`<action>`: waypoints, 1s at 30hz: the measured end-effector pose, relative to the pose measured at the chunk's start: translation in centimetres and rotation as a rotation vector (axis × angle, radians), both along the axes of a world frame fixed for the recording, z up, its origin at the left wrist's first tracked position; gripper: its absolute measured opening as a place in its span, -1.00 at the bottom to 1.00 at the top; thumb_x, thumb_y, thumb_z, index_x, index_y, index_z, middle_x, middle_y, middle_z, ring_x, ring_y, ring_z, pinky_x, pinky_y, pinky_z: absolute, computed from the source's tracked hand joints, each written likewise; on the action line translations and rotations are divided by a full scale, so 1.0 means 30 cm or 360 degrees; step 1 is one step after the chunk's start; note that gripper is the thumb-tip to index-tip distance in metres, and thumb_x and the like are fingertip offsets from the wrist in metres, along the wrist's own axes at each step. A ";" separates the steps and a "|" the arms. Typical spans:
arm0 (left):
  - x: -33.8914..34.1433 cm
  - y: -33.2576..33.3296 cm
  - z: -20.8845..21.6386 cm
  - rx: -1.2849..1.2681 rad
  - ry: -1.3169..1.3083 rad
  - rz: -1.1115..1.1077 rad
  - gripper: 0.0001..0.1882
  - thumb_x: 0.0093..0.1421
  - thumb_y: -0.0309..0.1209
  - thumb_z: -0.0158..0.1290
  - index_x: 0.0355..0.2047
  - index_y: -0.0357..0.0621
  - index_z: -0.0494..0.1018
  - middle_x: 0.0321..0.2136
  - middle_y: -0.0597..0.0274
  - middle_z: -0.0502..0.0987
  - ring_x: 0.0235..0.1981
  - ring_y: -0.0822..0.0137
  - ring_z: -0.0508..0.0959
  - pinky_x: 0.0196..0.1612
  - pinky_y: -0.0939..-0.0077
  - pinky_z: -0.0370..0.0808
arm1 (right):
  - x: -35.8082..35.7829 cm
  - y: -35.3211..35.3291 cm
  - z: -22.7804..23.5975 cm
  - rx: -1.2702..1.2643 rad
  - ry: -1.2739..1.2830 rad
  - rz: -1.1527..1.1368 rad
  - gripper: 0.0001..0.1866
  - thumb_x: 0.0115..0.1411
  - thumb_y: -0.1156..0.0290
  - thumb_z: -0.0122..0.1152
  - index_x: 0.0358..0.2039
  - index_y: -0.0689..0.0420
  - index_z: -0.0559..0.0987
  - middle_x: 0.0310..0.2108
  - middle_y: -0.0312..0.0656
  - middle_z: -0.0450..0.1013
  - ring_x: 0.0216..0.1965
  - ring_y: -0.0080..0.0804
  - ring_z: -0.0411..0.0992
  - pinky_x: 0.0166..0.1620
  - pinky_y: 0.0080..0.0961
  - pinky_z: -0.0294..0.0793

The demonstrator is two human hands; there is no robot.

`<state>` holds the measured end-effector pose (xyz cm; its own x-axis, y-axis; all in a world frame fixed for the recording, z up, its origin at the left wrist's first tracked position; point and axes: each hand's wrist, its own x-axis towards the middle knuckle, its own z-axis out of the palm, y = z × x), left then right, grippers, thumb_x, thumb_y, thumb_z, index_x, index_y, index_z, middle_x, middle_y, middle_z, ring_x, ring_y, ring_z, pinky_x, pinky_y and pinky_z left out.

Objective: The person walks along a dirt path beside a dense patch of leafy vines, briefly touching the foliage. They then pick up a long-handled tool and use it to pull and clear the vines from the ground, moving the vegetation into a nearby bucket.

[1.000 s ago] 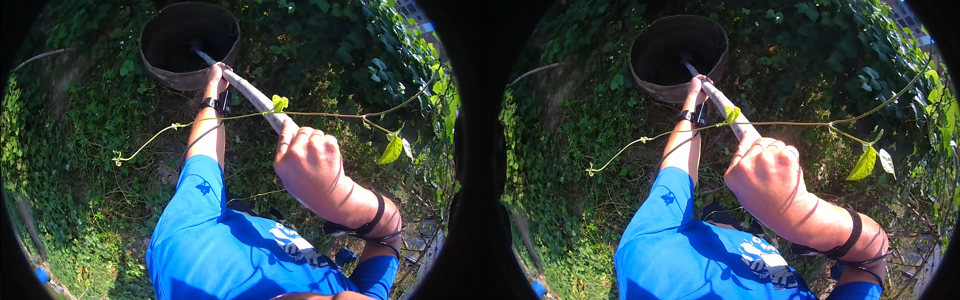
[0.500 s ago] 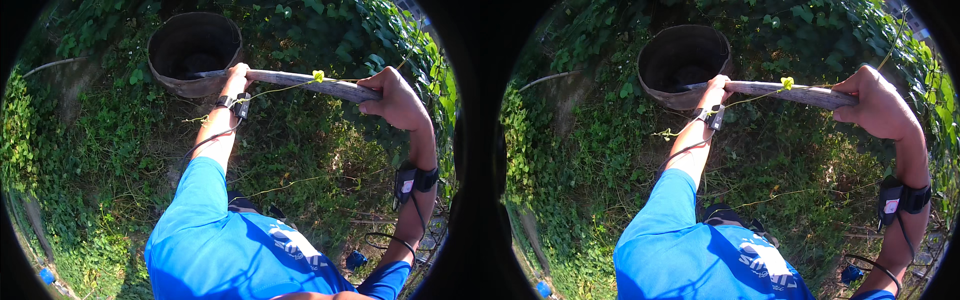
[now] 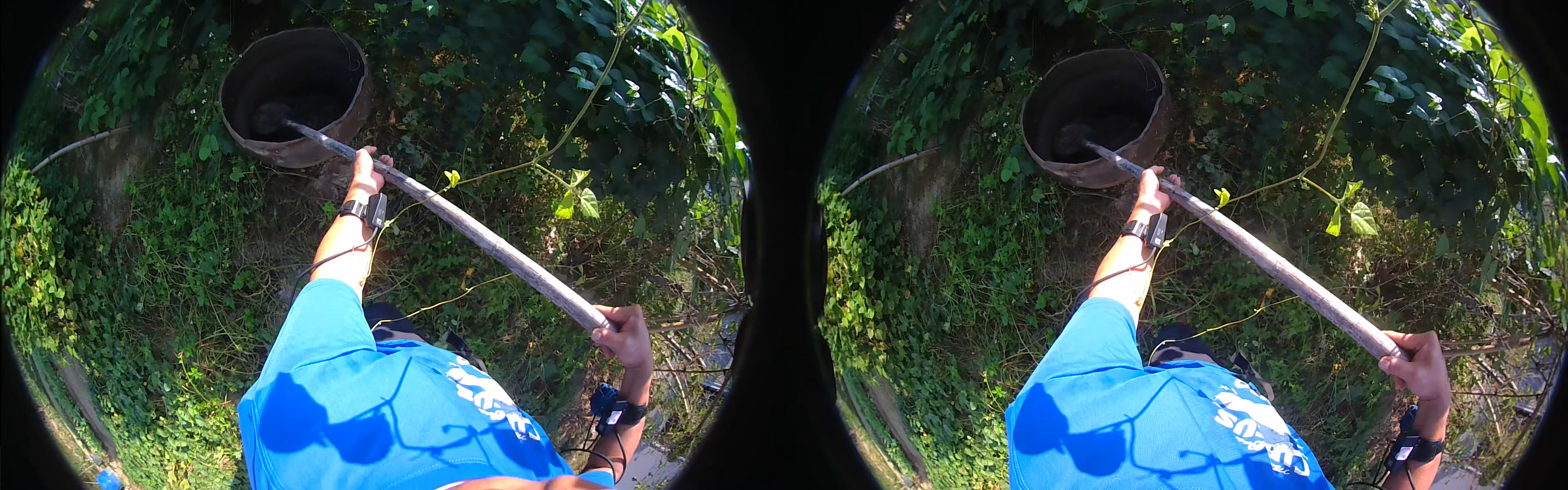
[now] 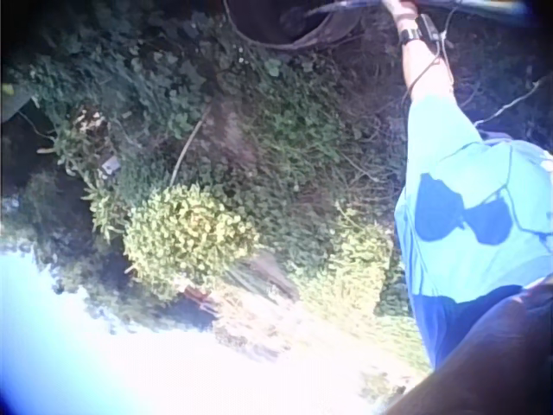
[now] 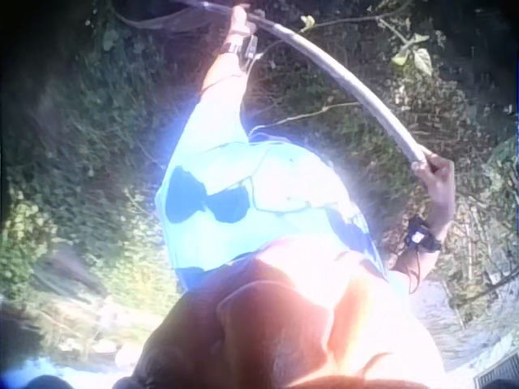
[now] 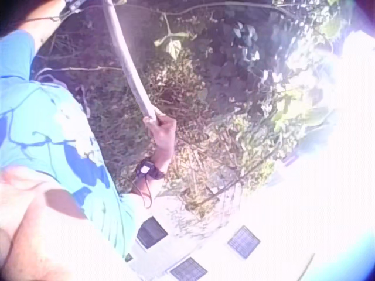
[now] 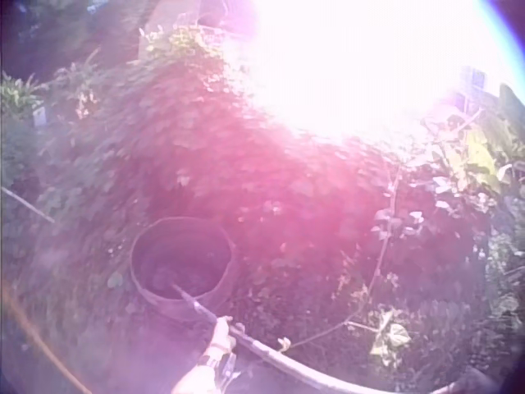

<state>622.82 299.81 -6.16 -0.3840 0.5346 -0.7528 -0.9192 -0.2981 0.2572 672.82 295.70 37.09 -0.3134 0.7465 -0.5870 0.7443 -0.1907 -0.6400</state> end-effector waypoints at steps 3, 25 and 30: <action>0.054 -0.094 -0.047 -0.0086 0.0148 -0.0050 -0.85 0.22 -0.43 -0.02 -0.24 -0.18 0.29 -0.37 -0.01 0.37 -0.43 0.08 0.47 -0.39 0.11 0.57 | 0.163 -0.156 -0.052 -0.0114 -0.0034 -0.0090 -0.49 -0.07 0.53 0.49 -0.05 0.41 0.62 -0.57 -0.29 0.51 -0.70 -0.70 0.33 -0.67 -0.69 0.25; 1.521 -0.520 0.320 0.0027 0.0256 -0.1481 -0.96 0.09 -0.53 -0.03 -0.47 -0.20 0.33 -0.54 0.07 0.46 -0.47 0.07 0.50 -0.11 0.04 0.56 | 1.704 -1.477 -0.237 0.0579 -0.1373 -0.0339 -0.85 -0.30 0.44 0.29 -0.61 0.11 0.53 -0.60 -0.09 0.48 -0.47 0.06 0.49 -0.43 -0.12 0.44; 2.023 -0.699 0.321 -0.0036 0.0297 -0.1835 -0.96 0.15 -0.59 -0.07 -0.40 -0.18 0.33 -0.44 0.09 0.44 -0.34 0.09 0.48 -0.06 0.06 0.53 | 2.011 -1.991 -0.330 0.0662 -0.1564 -0.0686 -0.81 -0.35 0.48 0.29 -0.59 0.11 0.54 -0.59 -0.08 0.48 -0.46 0.06 0.49 -0.46 -0.16 0.43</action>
<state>683.52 278.83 3.47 0.2148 0.6259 -0.7498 -0.5898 0.6950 0.4112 733.14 235.97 27.20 0.4716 0.8737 -0.1195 0.8809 -0.4608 0.1078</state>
